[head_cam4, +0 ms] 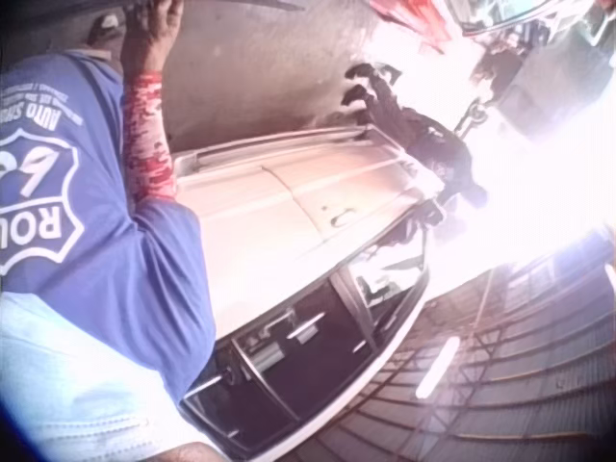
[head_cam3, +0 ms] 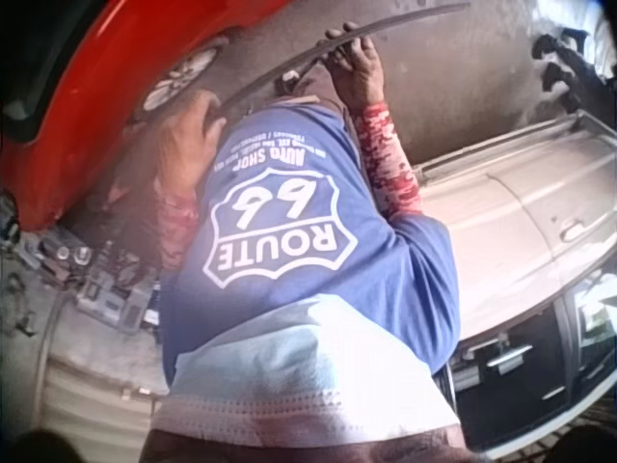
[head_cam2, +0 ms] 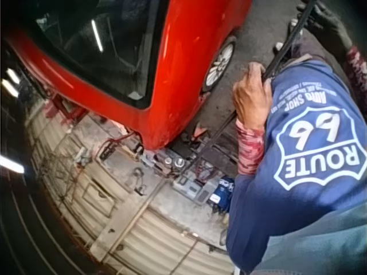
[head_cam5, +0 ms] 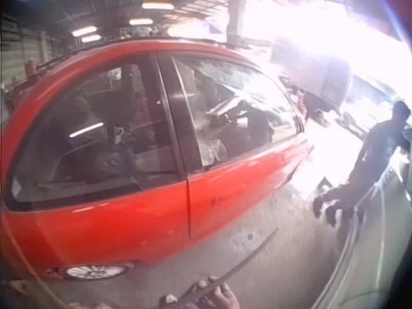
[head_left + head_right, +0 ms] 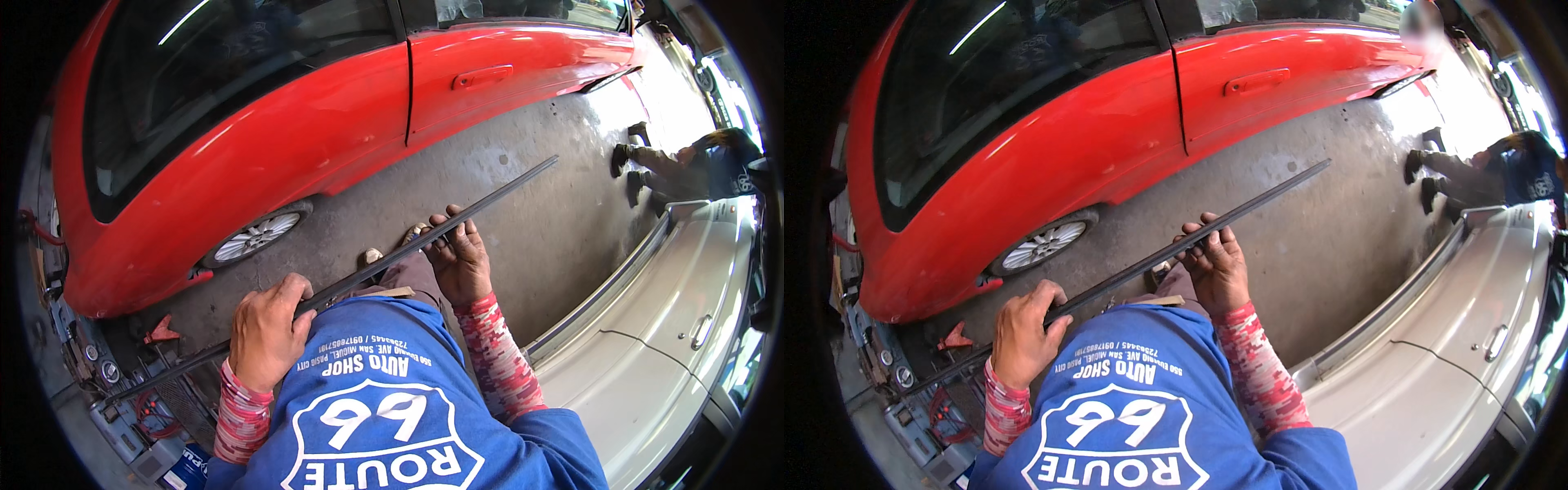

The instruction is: The person removes a black rubber weatherstrip from the driver-side window frame of a red car using a small metal tool, then installs a new weatherstrip along the same window frame. The person handles the weatherstrip and tool throughout the process.

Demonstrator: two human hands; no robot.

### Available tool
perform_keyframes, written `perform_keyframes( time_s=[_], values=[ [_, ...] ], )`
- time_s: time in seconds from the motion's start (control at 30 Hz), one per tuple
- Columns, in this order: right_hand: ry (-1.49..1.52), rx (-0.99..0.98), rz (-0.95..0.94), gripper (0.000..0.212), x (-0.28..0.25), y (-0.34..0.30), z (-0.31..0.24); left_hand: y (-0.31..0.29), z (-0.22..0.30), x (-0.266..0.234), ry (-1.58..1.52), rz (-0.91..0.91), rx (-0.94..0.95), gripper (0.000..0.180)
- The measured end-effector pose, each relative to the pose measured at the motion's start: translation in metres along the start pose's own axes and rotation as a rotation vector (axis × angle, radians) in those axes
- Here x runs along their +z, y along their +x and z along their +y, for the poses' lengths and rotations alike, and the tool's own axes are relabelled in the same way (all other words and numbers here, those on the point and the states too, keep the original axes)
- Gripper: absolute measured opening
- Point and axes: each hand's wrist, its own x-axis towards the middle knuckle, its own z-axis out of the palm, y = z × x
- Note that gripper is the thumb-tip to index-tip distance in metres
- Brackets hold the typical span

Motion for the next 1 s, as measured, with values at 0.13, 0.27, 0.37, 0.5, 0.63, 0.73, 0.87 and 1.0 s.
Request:
perform_keyframes(
  time_s=[0.13,0.27,0.37,0.5,0.63,0.73,0.87,1.0],
  values=[
    [0.002,0.019,-0.002,0.037,0.002,0.002,0.001,-0.002,0.003,-0.005,0.024,0.030,0.019,0.028],
    [-0.009,0.043,0.029,0.037,0.001,0.003,0.003,-0.003,0.007,-0.006,0.057,0.045,0.014,0.028],
    [-0.014,0.072,0.089,0.037,-0.001,0.003,0.006,-0.002,0.009,-0.005,0.086,0.060,0.011,0.028],
    [0.002,0.089,0.104,0.042,-0.004,0.003,0.009,0.001,0.008,-0.005,0.070,0.025,-0.024,0.029],
    [-0.085,0.086,0.152,0.044,-0.004,0.003,0.008,0.003,0.005,-0.006,0.082,0.013,-0.030,0.027],
    [-0.087,0.091,0.147,0.043,-0.003,0.003,0.005,0.003,0.004,-0.006,0.083,0.018,-0.035,0.026],
    [-0.098,0.097,0.140,0.043,-0.001,0.005,0.004,0.001,0.001,-0.003,0.070,0.005,-0.059,0.025],
    [-0.077,0.118,0.152,0.040,-0.002,0.006,0.004,0.003,-0.006,0.004,0.019,0.039,-0.024,0.024]
  ],
)
